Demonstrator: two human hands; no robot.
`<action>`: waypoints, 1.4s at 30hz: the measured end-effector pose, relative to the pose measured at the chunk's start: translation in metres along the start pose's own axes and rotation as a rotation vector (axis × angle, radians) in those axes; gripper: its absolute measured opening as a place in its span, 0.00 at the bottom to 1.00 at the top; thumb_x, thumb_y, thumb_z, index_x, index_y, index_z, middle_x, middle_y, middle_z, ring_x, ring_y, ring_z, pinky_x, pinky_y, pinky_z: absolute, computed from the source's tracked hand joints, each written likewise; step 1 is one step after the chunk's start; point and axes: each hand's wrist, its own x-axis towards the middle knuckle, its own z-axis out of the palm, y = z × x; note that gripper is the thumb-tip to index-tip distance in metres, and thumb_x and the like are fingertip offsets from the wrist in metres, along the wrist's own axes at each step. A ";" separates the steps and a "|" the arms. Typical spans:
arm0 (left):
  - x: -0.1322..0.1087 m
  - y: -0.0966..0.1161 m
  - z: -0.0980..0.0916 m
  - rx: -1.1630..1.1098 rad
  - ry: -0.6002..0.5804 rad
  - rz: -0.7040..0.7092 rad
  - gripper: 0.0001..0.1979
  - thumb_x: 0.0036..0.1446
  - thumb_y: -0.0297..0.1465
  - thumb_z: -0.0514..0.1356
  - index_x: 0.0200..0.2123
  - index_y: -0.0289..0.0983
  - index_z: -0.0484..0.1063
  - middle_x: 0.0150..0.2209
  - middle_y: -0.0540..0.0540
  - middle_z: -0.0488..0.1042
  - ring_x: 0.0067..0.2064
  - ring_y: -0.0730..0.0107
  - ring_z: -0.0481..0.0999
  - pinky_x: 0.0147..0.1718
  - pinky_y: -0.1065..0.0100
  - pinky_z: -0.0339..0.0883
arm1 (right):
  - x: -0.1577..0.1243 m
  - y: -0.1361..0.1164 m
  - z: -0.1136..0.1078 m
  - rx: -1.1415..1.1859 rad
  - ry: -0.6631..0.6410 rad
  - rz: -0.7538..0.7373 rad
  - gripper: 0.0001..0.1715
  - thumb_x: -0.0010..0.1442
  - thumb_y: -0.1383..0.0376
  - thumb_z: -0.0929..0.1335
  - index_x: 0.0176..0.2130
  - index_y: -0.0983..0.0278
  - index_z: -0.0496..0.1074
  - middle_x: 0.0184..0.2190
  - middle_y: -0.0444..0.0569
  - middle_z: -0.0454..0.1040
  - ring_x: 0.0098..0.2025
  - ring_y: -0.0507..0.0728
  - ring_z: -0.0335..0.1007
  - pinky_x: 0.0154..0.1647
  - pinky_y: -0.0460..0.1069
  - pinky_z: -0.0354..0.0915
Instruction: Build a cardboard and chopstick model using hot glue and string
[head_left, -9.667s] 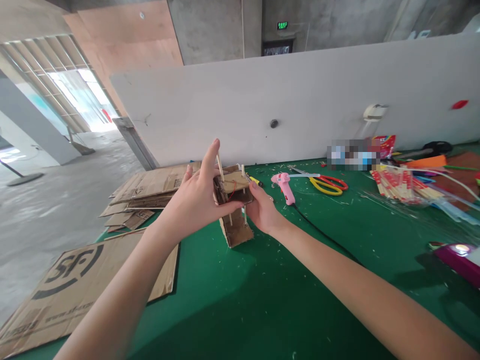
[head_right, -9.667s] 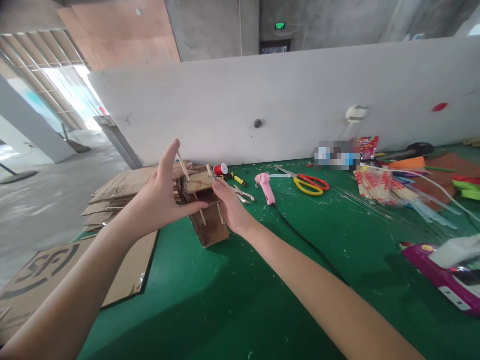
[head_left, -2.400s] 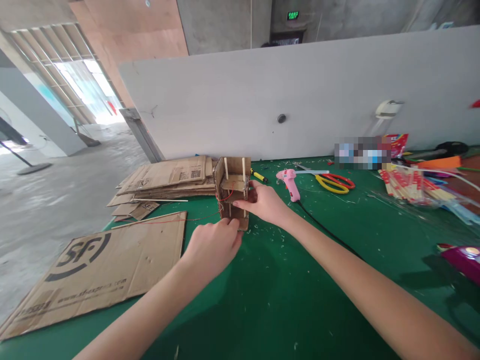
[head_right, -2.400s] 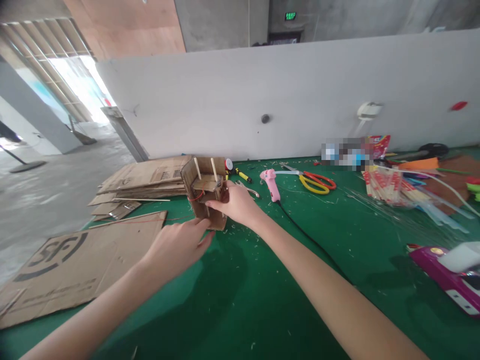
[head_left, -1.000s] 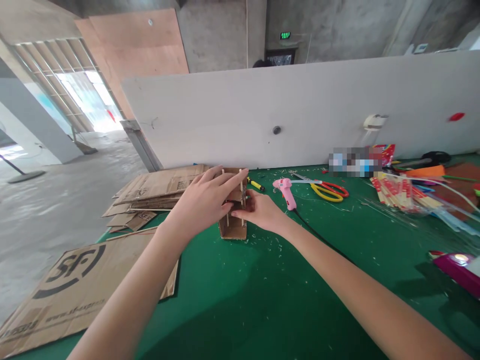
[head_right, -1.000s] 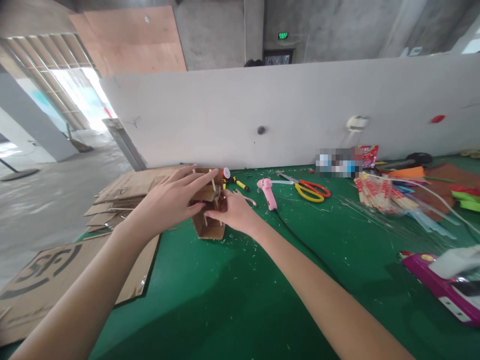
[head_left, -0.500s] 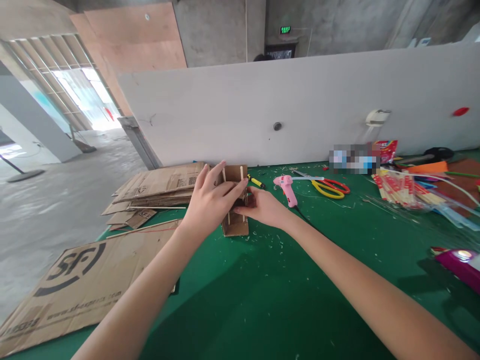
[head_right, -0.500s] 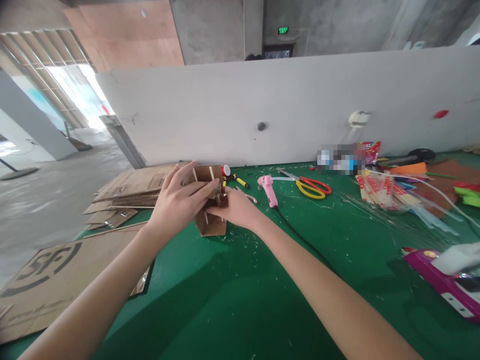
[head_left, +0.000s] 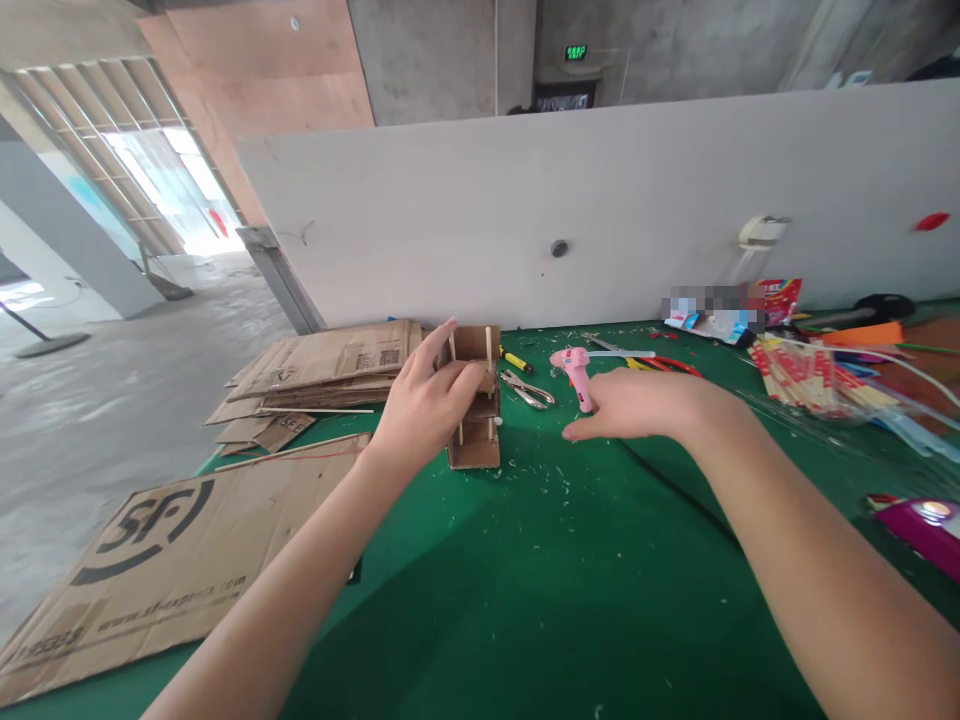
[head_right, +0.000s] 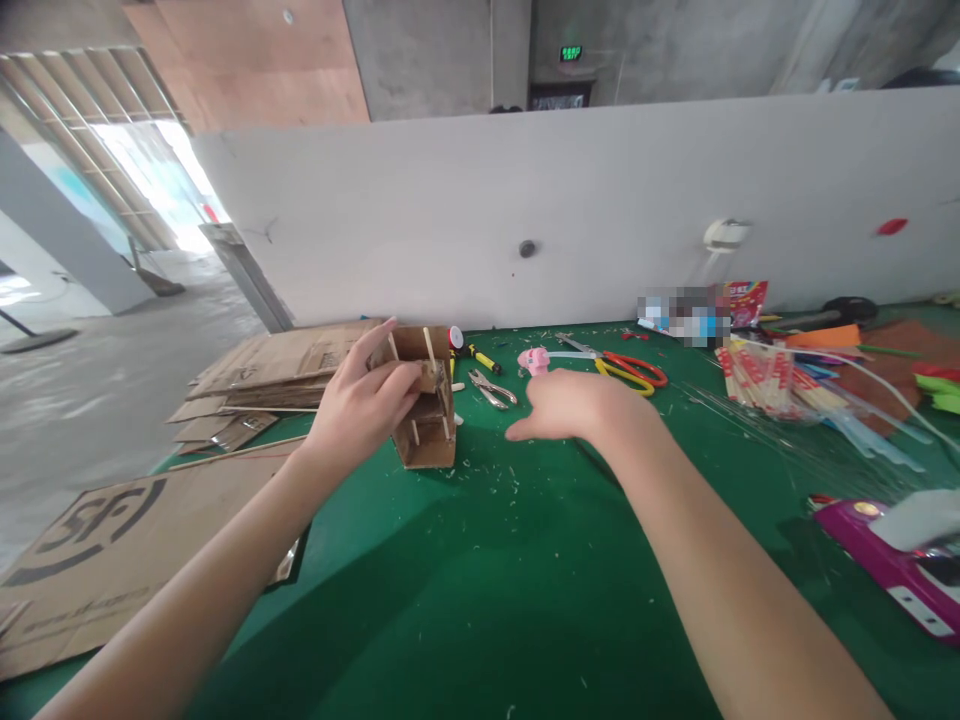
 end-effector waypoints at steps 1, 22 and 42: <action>0.000 0.000 0.000 -0.013 -0.001 0.012 0.08 0.58 0.19 0.57 0.36 0.36 0.71 0.37 0.44 0.79 0.65 0.44 0.60 0.52 0.48 0.72 | 0.004 0.008 0.002 -0.009 -0.010 0.054 0.24 0.54 0.46 0.68 0.27 0.64 0.69 0.22 0.52 0.69 0.24 0.60 0.68 0.27 0.54 0.59; -0.006 0.002 0.009 0.037 0.168 -0.031 0.11 0.58 0.21 0.60 0.43 0.40 0.73 0.47 0.48 0.79 0.64 0.47 0.63 0.58 0.44 0.64 | 0.090 0.045 0.098 0.891 0.553 0.123 0.16 0.53 0.62 0.64 0.43 0.63 0.63 0.31 0.50 0.73 0.30 0.57 0.70 0.26 0.48 0.62; -0.008 0.007 0.019 0.051 0.204 -0.064 0.09 0.60 0.22 0.56 0.40 0.40 0.71 0.48 0.43 0.73 0.64 0.51 0.60 0.54 0.53 0.71 | 0.047 0.029 0.102 1.228 0.208 -0.142 0.15 0.55 0.57 0.68 0.32 0.68 0.71 0.14 0.40 0.64 0.13 0.45 0.49 0.12 0.43 0.45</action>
